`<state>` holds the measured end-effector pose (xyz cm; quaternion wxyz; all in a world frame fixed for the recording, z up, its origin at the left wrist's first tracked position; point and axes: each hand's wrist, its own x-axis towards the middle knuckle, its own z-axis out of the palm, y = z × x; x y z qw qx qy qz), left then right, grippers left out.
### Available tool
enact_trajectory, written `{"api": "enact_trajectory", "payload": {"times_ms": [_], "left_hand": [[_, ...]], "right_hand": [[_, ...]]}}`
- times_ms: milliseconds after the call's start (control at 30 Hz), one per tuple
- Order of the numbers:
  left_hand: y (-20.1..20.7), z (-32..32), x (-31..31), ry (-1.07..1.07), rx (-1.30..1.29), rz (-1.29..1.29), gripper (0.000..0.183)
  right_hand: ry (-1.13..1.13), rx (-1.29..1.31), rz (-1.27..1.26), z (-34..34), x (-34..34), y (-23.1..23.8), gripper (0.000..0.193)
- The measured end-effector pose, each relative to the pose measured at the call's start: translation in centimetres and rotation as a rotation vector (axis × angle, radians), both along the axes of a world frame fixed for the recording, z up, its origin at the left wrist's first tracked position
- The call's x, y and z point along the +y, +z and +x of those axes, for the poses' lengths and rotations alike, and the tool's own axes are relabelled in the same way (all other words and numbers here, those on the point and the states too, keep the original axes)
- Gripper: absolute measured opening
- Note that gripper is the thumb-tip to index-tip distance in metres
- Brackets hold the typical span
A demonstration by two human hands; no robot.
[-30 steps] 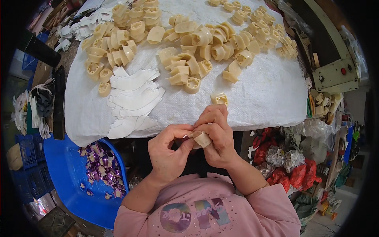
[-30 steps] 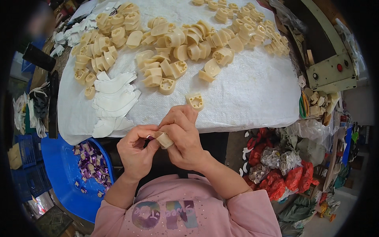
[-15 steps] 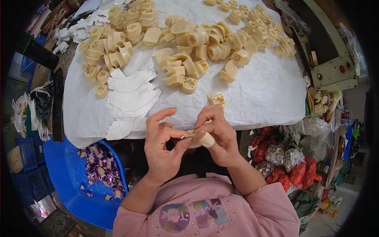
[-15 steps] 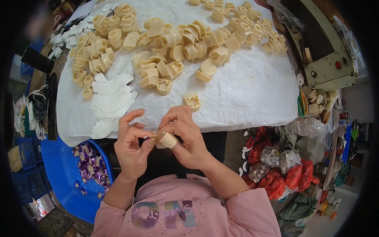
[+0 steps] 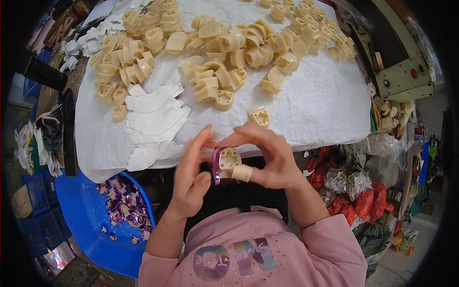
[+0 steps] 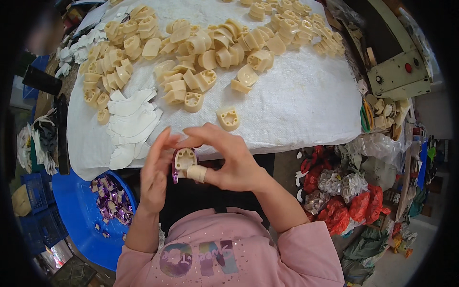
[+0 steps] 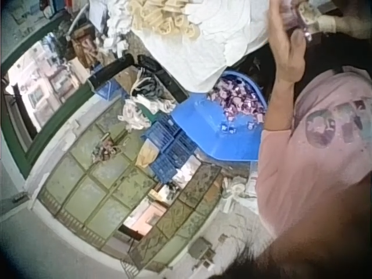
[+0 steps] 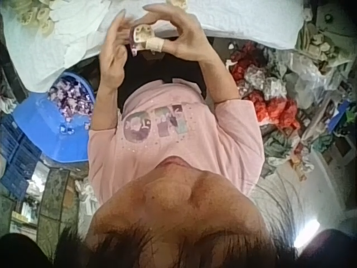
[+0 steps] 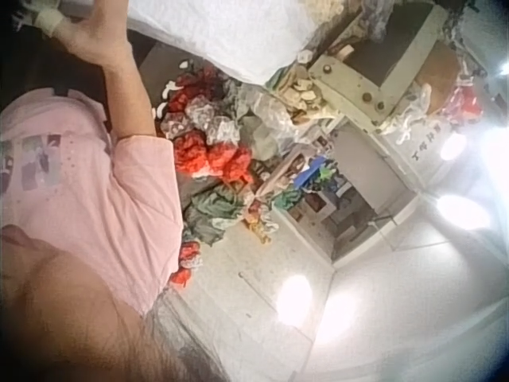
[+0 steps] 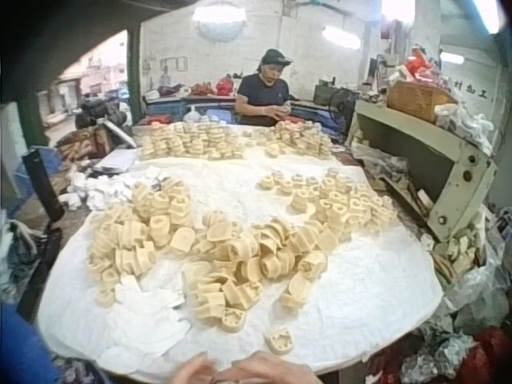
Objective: Inserting decorative purple components into yellow molded shoe soles at a factory workstation.
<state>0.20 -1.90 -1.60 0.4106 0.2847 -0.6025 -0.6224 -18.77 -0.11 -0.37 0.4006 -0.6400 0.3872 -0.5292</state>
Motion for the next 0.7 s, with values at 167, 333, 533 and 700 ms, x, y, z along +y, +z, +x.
{"api": "enact_trajectory", "payload": {"times_ms": [167,333,533,700], "left_hand": [[0.0,-1.0,0.7,-0.175,0.199,0.388,0.058],[0.1,-1.7,1.3,0.089,-0.055,0.059,0.048],[0.7,-2.4,1.9,-0.008,0.162,0.252,0.078],[0.8,-2.5,2.2,0.055,-0.012,0.078,0.082]], "right_hand": [[0.02,-0.018,-0.053,1.3,0.4,-0.6,0.056],[-0.009,0.17,-0.116,2.2,0.6,-0.4,0.042],[0.15,-0.234,0.44,1.6,-0.1,0.7,0.025],[0.335,-0.467,0.69,2.0,0.1,-0.9,0.017]]}}
